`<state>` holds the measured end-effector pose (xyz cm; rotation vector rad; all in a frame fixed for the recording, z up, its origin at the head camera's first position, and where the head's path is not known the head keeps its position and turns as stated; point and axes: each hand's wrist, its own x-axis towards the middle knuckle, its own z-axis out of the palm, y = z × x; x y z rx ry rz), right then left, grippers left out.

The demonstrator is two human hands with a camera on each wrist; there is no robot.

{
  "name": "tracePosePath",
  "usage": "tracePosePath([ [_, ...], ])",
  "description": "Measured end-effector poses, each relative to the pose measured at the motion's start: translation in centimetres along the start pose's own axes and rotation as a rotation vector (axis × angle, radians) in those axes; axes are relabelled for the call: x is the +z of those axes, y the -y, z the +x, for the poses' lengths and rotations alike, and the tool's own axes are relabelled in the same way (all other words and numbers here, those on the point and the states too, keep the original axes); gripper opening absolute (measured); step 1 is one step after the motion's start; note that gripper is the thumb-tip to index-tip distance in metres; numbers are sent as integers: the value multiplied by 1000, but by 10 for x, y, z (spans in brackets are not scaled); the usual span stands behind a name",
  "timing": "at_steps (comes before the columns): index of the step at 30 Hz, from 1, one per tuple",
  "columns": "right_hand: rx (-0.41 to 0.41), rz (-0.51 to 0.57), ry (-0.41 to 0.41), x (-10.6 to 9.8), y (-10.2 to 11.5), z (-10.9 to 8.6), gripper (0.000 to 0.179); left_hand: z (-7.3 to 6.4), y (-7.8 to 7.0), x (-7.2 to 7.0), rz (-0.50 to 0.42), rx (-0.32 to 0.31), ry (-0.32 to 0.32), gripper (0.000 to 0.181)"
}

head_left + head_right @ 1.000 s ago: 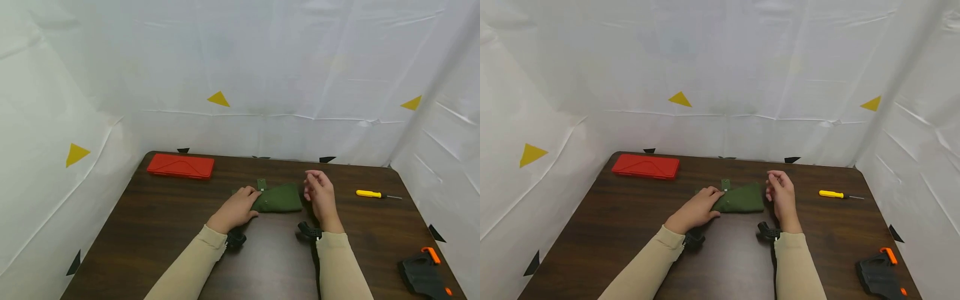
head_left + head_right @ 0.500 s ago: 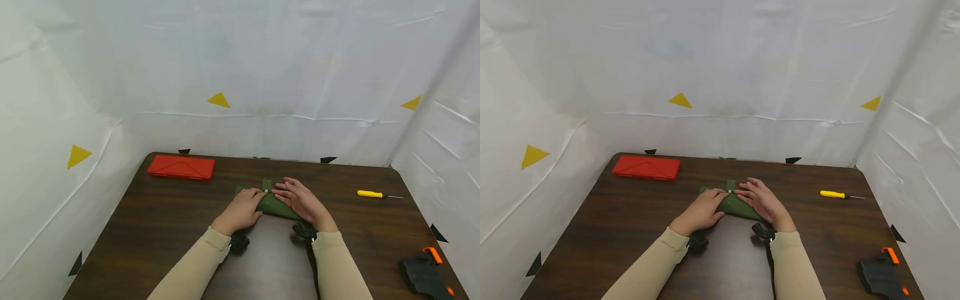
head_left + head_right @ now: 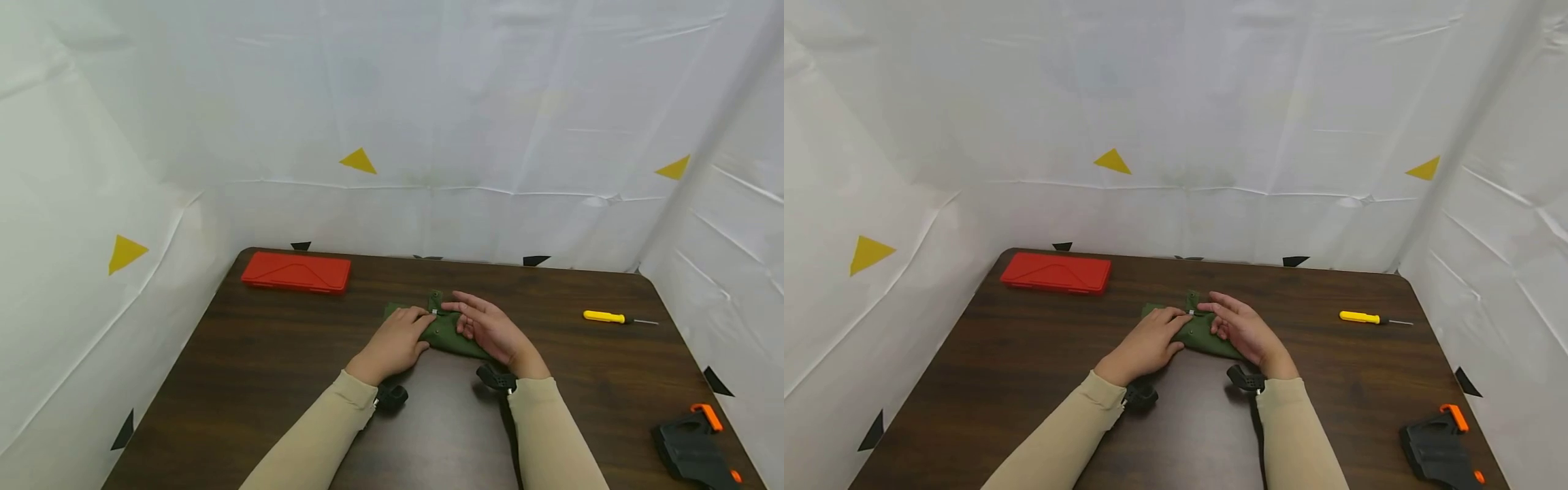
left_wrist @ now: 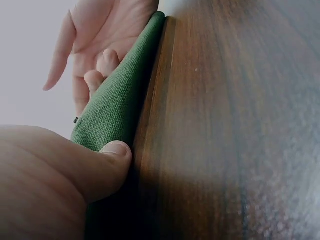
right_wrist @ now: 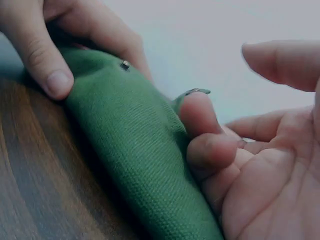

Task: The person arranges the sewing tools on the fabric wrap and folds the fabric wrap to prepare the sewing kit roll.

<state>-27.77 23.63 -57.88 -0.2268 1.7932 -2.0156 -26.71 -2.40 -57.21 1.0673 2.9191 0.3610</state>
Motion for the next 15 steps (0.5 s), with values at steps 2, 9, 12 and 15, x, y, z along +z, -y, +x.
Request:
tracePosePath([
  [2, -2, -31, -6, 1, 0, 0, 64, 0, 1, 0, -11, 4, -2, 59],
  [9, 1, -152, -12, 4, 0, 1, 55, 2, 3, 4, -17, 11, -9, 60],
  [12, -2, -179, -23, 4, -1, 2, 55, 2, 4, 6, -18, 19, -22, 59],
  [15, -3, -243, -39, 7, -1, 4, 56, 2, 3, 7, -15, 24, -31, 59],
])
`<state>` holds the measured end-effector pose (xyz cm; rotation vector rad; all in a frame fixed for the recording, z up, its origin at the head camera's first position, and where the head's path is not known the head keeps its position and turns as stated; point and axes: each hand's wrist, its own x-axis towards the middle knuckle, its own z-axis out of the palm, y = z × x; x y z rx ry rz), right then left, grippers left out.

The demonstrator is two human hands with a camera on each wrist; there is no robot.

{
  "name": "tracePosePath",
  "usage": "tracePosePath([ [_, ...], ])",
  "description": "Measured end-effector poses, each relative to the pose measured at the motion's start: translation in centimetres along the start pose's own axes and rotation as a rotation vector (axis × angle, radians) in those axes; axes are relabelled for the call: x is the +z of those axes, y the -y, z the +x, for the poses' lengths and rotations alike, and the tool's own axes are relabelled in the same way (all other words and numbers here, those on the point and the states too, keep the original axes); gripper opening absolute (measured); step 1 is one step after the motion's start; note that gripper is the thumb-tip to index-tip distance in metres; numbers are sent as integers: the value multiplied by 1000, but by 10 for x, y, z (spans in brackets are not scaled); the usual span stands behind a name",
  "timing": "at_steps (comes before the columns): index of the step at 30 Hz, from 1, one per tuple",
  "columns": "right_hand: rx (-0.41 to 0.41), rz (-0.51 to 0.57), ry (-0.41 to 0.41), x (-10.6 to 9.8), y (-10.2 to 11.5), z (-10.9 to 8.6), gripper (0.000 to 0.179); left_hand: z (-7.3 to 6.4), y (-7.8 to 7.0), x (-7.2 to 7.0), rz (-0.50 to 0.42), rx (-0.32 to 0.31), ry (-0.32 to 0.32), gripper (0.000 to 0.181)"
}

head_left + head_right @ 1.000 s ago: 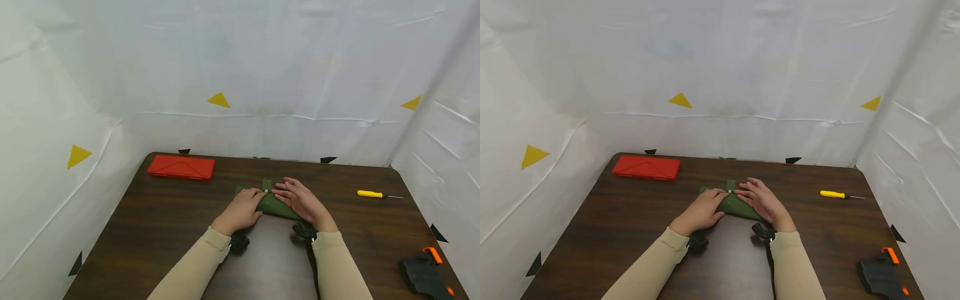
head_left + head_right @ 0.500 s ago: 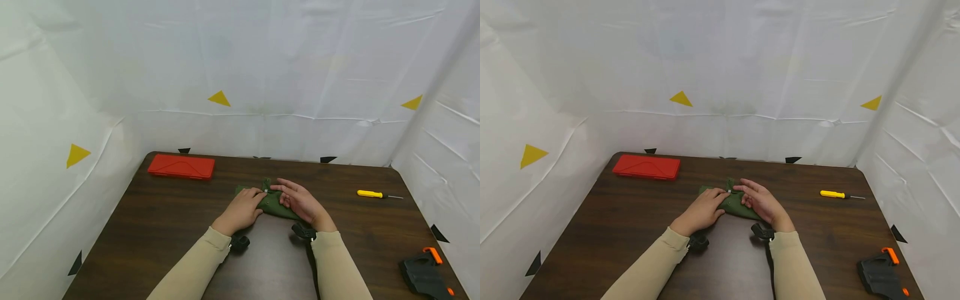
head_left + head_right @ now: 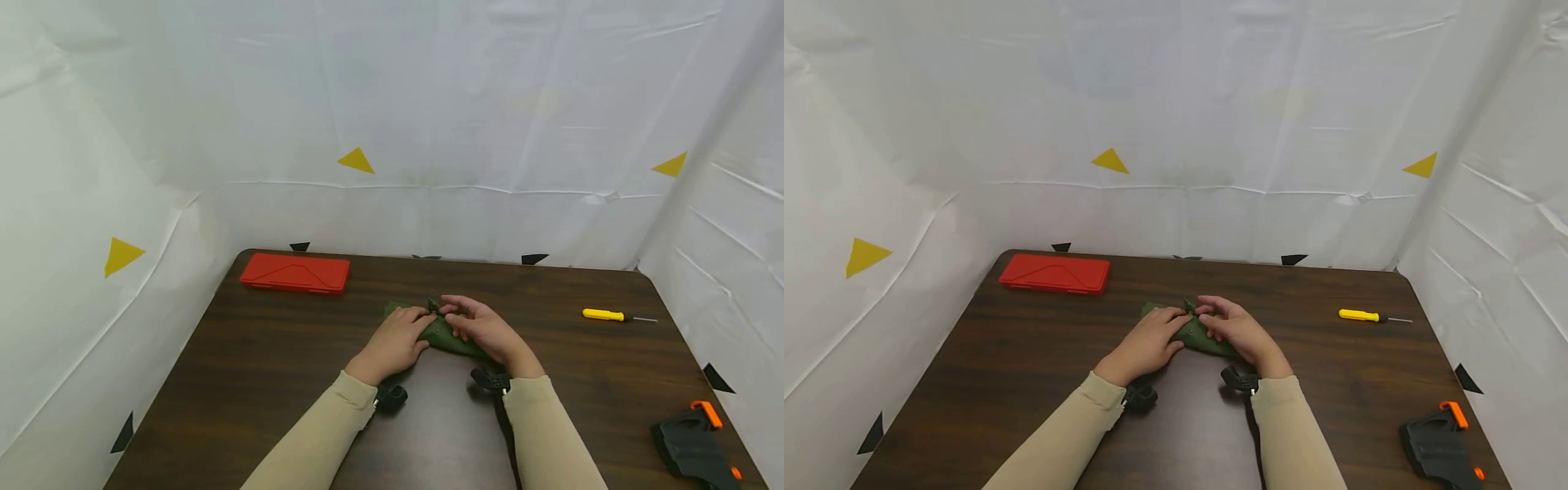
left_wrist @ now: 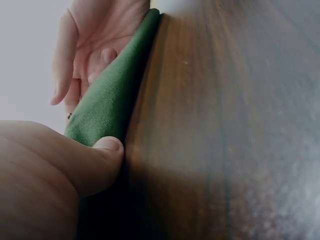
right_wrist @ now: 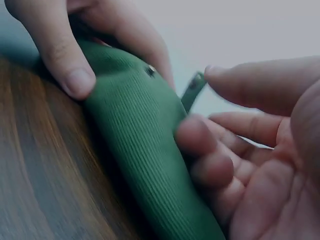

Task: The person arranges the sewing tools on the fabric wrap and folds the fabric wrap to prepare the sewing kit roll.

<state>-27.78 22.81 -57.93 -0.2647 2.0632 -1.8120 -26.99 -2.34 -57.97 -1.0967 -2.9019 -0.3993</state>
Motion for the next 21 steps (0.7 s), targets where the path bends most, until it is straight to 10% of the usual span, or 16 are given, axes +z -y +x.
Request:
tracePosePath([
  [9, -54, -330, -267, 21, 3, 8, 23, 0, -6, 2, 13, 25, -46, 54],
  [21, -92, -78, -364, 26, 1, 10, 20, 1, -4, 8, -57, -12, -145, 41],
])
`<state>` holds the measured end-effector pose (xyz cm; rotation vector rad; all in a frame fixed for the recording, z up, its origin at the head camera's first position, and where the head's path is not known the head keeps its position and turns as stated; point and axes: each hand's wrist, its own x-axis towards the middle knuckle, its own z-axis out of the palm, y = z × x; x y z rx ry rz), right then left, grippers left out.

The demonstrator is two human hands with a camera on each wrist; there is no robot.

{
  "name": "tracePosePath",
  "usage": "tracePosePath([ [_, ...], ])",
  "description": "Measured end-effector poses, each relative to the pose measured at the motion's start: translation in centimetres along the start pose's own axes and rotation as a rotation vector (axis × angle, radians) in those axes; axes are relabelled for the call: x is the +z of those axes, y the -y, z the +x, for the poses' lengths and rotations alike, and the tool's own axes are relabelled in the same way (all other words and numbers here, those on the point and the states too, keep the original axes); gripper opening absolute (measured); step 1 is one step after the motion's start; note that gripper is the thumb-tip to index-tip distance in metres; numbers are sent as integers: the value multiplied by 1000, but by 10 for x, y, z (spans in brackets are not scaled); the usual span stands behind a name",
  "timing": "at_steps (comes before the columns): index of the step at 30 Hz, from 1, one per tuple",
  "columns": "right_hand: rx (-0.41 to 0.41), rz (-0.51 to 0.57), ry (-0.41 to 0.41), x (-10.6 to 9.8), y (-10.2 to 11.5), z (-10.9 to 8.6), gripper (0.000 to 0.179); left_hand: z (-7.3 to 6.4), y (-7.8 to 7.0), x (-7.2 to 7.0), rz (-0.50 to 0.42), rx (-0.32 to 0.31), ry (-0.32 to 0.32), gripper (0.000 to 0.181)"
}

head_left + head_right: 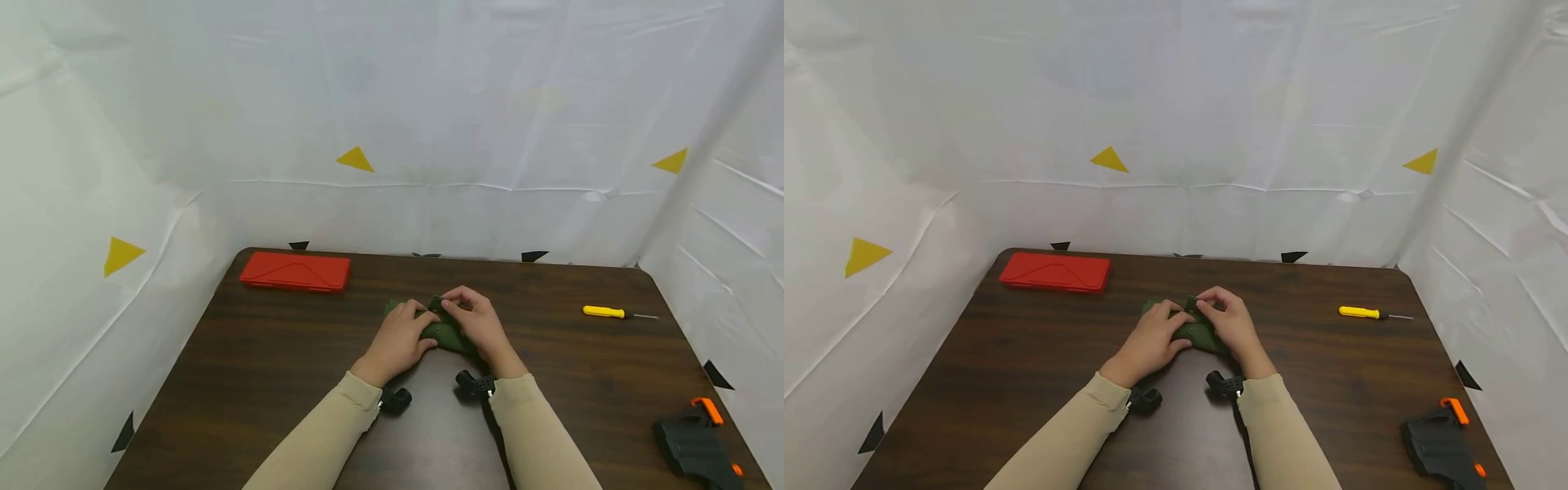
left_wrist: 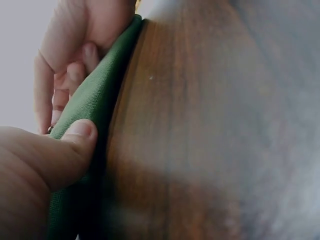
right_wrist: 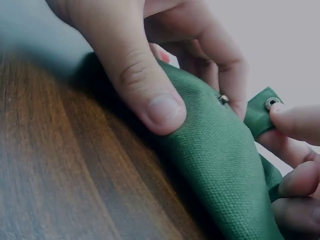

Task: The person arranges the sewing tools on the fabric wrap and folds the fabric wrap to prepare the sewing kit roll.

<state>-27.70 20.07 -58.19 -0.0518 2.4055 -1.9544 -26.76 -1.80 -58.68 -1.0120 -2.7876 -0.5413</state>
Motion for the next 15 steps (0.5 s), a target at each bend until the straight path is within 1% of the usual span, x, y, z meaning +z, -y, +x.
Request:
tracePosePath([
  [3, 4, 33, -6, 1, 0, 0, 22, -1, 1, 0, -45, -36, -31, 36],
  [6, 5, 59, -29, 0, -1, -2, 23, 0, -1, 1, -93, -66, -58, 31],
  [10, -26, 60, -50, -2, -2, -4, 22, 1, -3, 1, -122, -120, -101, 26],
  [12, -47, 46, -47, -3, -1, -3, 21, 1, -3, 0, -126, -151, -122, 24],
  [15, -84, -43, -2, -4, 2, -2, 15, 2, -2, -3, -125, -187, -145, 23],
])
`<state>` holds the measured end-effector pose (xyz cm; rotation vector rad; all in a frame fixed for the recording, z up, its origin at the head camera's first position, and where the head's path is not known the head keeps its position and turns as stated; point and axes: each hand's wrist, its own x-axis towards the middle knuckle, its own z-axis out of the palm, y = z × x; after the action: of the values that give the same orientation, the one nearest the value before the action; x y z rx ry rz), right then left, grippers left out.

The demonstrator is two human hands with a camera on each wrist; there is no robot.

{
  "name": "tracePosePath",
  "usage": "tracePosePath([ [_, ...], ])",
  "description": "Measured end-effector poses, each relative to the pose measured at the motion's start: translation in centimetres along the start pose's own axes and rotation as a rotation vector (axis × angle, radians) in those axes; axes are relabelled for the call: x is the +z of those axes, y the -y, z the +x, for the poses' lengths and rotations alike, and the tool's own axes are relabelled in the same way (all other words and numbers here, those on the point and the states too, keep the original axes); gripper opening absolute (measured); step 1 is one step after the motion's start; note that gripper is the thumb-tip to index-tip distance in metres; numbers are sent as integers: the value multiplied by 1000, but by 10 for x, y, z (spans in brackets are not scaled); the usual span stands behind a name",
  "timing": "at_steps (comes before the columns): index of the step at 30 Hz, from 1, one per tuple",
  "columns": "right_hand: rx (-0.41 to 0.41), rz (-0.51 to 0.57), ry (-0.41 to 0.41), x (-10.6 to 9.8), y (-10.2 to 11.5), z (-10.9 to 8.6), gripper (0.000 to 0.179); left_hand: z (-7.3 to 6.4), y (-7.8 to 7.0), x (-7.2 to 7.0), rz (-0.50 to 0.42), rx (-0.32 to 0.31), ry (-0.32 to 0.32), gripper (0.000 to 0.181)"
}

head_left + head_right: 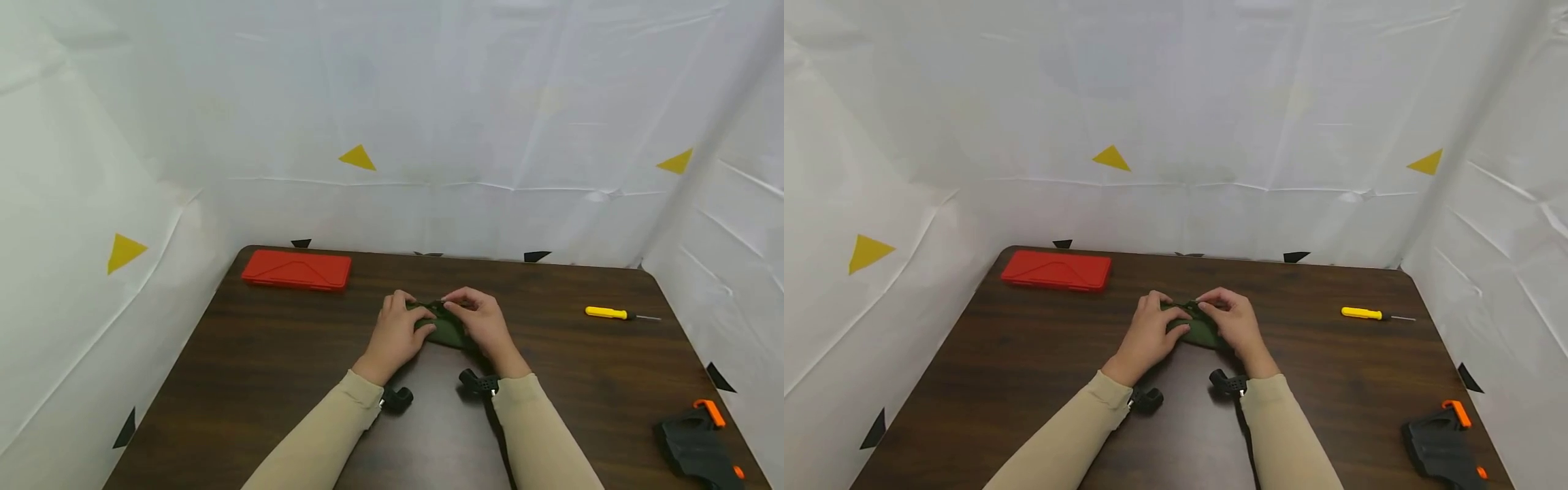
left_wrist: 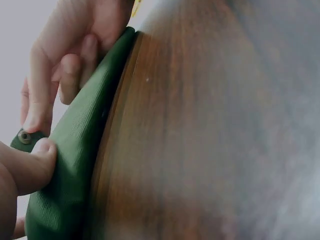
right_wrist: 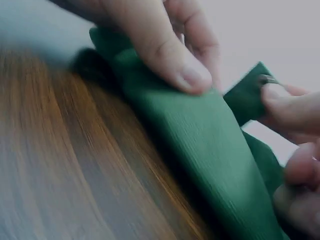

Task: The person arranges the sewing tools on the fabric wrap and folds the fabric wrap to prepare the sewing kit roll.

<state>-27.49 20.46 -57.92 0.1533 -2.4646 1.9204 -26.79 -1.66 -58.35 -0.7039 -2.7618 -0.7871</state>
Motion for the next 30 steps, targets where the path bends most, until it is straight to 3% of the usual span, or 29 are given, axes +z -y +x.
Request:
tracePosePath([
  [5, -117, -149, 134, 0, 3, 0, 9, 1, 3, -4, 2, -35, -31, 24],
  [8, -162, -187, 146, 2, 5, 0, 9, 2, 5, -5, -32, -52, -14, 24],
  [13, -168, -242, 129, 4, 5, 1, 10, 6, 11, -9, -121, -111, 84, 30],
  [17, -139, -242, 140, 3, 2, 0, 9, 6, 18, -10, -97, -131, 172, 43],
  [20, -127, -212, 153, 3, 0, -1, 10, 3, 18, -10, -55, -74, 148, 43],
  [26, -102, -151, 147, 3, -2, 0, 12, 2, 15, -10, 94, 118, -6, 28],
  [30, -105, -132, 170, 4, -3, 0, 12, 2, 18, -8, 132, 157, -27, 29],
])
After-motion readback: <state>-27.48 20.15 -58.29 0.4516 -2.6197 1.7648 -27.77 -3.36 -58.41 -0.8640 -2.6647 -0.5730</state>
